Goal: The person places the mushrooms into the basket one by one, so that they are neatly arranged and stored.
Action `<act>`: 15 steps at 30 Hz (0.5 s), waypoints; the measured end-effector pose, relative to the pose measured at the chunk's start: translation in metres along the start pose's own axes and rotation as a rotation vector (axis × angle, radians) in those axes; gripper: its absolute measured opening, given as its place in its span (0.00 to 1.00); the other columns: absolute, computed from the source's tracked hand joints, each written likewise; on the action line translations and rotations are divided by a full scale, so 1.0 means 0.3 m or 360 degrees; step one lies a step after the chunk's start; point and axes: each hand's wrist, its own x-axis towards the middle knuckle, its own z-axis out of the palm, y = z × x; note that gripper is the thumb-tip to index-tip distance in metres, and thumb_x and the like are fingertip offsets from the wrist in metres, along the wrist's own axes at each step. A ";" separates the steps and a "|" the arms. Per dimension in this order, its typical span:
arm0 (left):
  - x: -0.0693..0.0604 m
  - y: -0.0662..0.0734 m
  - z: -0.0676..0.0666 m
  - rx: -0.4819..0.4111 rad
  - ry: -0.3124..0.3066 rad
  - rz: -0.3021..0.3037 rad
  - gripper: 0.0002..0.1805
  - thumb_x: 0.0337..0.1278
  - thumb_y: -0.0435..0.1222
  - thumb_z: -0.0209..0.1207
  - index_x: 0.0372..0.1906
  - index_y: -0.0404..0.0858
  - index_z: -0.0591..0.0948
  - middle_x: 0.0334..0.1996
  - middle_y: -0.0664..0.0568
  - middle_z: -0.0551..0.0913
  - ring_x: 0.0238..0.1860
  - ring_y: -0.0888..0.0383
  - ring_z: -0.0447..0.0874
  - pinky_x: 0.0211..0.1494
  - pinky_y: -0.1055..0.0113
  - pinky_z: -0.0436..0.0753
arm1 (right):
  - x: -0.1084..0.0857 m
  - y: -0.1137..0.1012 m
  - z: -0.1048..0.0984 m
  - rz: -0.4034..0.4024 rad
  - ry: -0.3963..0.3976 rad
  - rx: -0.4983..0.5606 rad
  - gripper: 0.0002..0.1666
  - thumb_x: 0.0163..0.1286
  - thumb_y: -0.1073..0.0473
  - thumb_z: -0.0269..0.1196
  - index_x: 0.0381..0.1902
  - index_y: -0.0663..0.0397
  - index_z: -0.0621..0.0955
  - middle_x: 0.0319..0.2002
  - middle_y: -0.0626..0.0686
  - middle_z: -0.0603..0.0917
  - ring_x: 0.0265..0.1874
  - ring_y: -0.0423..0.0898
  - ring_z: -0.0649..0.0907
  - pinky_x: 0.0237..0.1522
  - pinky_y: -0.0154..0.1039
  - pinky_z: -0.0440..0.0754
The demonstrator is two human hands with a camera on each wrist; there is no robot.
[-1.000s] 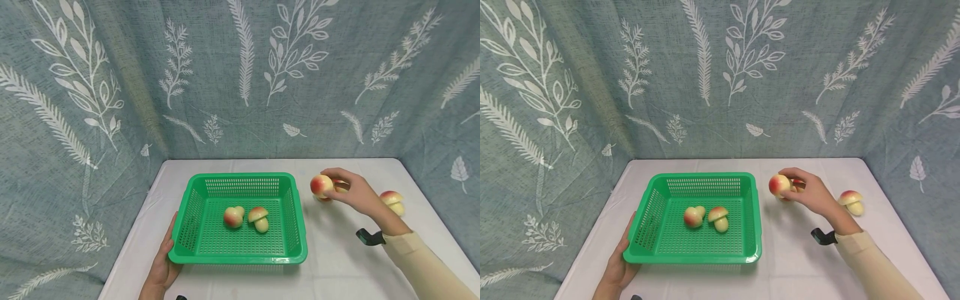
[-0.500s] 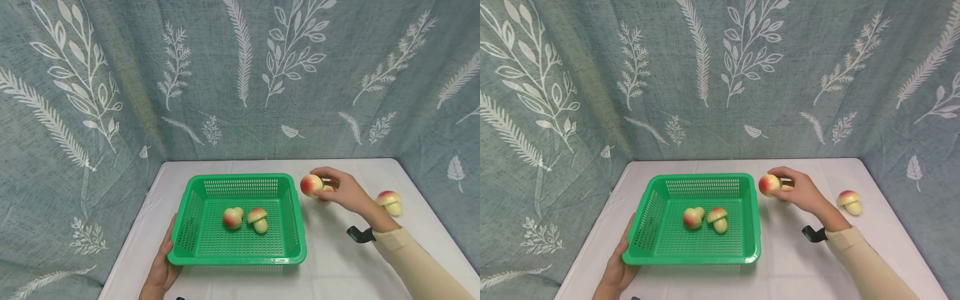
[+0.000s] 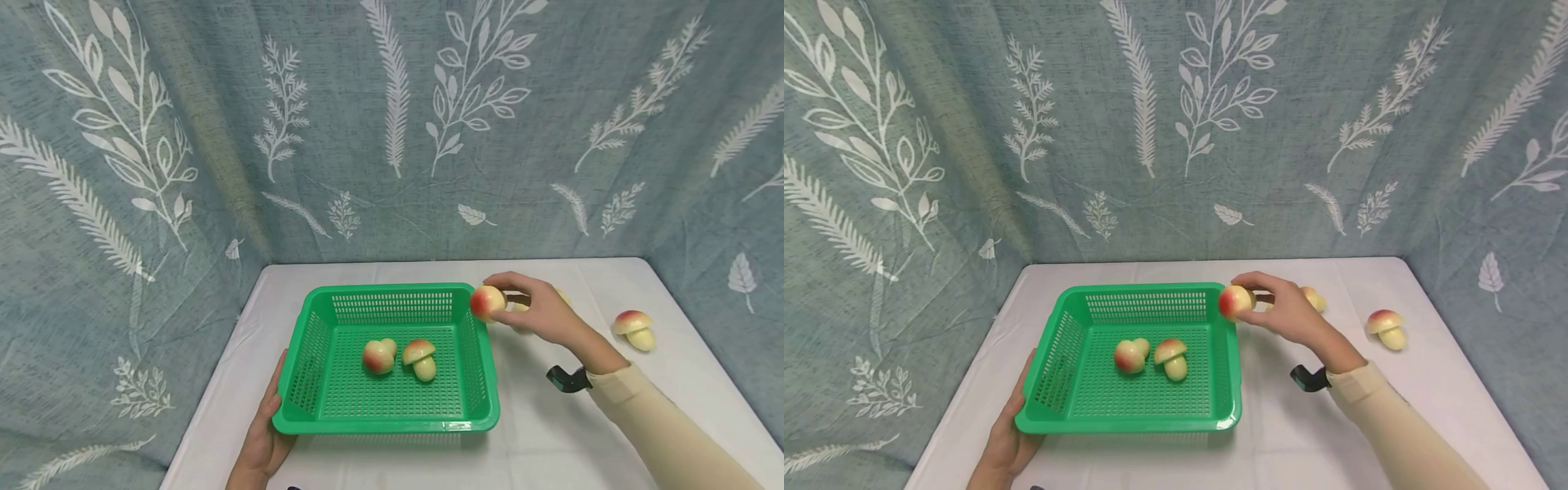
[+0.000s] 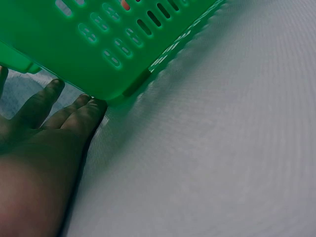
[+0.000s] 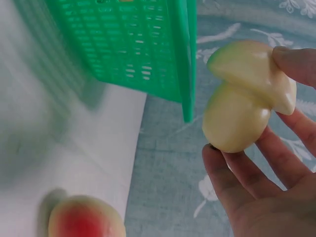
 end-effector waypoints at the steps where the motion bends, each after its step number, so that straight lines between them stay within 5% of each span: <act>1: -0.001 0.002 0.001 0.0000 -0.0009 0.0004 0.38 0.84 0.52 0.37 0.90 0.62 0.42 0.89 0.66 0.43 0.84 0.71 0.45 0.77 0.74 0.60 | 0.003 -0.003 0.006 -0.0010 -0.0003 -0.0005 0.28 0.72 0.57 0.77 0.67 0.52 0.84 0.64 0.51 0.85 0.63 0.50 0.83 0.67 0.53 0.81; 15: -0.009 0.024 0.009 -0.0008 -0.0023 -0.0008 0.38 0.84 0.52 0.36 0.91 0.62 0.42 0.89 0.66 0.42 0.84 0.72 0.44 0.77 0.74 0.59 | 0.039 -0.027 0.049 -0.0056 -0.0075 0.0056 0.27 0.72 0.58 0.77 0.67 0.48 0.84 0.64 0.47 0.85 0.65 0.49 0.82 0.68 0.55 0.80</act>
